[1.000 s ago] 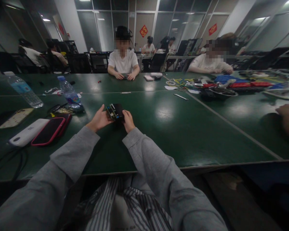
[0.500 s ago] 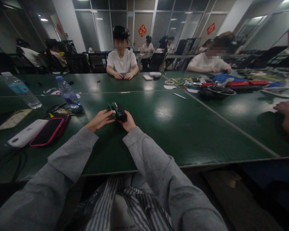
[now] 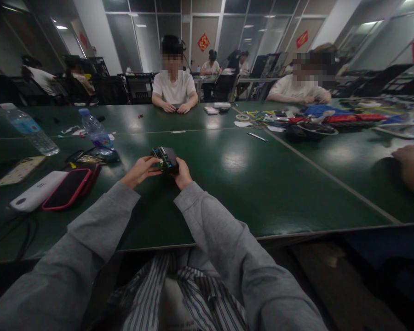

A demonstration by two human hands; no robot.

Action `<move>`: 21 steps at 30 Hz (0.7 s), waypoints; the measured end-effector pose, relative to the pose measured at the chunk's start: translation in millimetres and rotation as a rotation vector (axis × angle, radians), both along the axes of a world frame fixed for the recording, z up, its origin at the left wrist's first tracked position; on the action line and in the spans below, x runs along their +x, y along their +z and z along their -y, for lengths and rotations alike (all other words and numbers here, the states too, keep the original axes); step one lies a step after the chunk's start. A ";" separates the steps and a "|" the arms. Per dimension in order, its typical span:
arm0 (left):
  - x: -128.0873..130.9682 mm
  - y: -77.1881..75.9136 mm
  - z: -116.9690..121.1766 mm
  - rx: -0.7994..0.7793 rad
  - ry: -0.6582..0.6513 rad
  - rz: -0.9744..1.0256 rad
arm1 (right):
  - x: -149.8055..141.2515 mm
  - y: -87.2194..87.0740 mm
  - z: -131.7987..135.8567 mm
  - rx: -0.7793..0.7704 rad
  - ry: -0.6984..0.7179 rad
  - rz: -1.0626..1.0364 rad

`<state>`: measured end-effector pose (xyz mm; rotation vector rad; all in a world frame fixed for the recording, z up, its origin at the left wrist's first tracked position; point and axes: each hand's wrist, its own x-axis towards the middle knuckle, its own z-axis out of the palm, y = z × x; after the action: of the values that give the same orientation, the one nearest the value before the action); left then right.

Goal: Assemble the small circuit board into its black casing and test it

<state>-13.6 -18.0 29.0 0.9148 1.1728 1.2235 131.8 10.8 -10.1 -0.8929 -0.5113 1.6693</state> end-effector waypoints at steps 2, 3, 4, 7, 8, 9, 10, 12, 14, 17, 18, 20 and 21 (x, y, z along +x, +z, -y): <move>-0.4 0.9 0.3 -0.008 0.003 -0.017 | -0.1 -3.7 -2.3 0.024 -0.015 0.010; -0.4 1.4 0.6 -0.015 0.004 -0.023 | 0.2 -5.2 -3.5 0.038 -0.028 0.011; -0.2 2.0 0.9 -0.023 0.005 -0.026 | 0.7 -6.4 -4.7 0.050 -0.041 0.010; 0.6 3.3 1.8 -0.045 0.004 -0.012 | 2.8 -8.0 -7.3 0.057 -0.060 0.007; 0.8 3.6 2.0 -0.048 0.003 -0.005 | 3.4 -8.1 -7.7 0.051 -0.053 0.010; 0.9 3.8 2.2 -0.051 0.004 -0.003 | 3.8 -8.2 -7.8 0.046 -0.041 0.019; 0.7 3.9 2.2 -0.050 0.004 -0.007 | 3.9 -8.1 -7.7 0.046 -0.028 0.033; -0.1 4.0 2.2 -0.045 0.000 -0.029 | 3.7 -7.7 -6.9 0.063 -0.011 0.068; -1.1 3.7 1.7 -0.042 -0.002 -0.056 | 3.3 -7.2 -5.7 0.077 -0.005 0.090; -1.6 2.6 0.7 -0.048 -0.008 -0.068 | 2.4 -6.1 -3.8 0.084 -0.014 0.084; -1.3 2.2 0.4 -0.051 -0.010 -0.069 | 2.1 -5.9 -3.3 0.086 -0.015 0.080; -0.5 1.6 0.3 -0.061 -0.004 -0.079 | 1.1 -5.5 -2.5 0.090 -0.004 0.084; -0.1 1.3 0.5 -0.064 0.003 -0.087 | 0.7 -5.3 -2.2 0.094 0.008 0.090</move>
<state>-13.7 -18.4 30.4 0.9262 1.2762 1.1514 132.5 13.0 -15.4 -0.9005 -0.6497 1.6044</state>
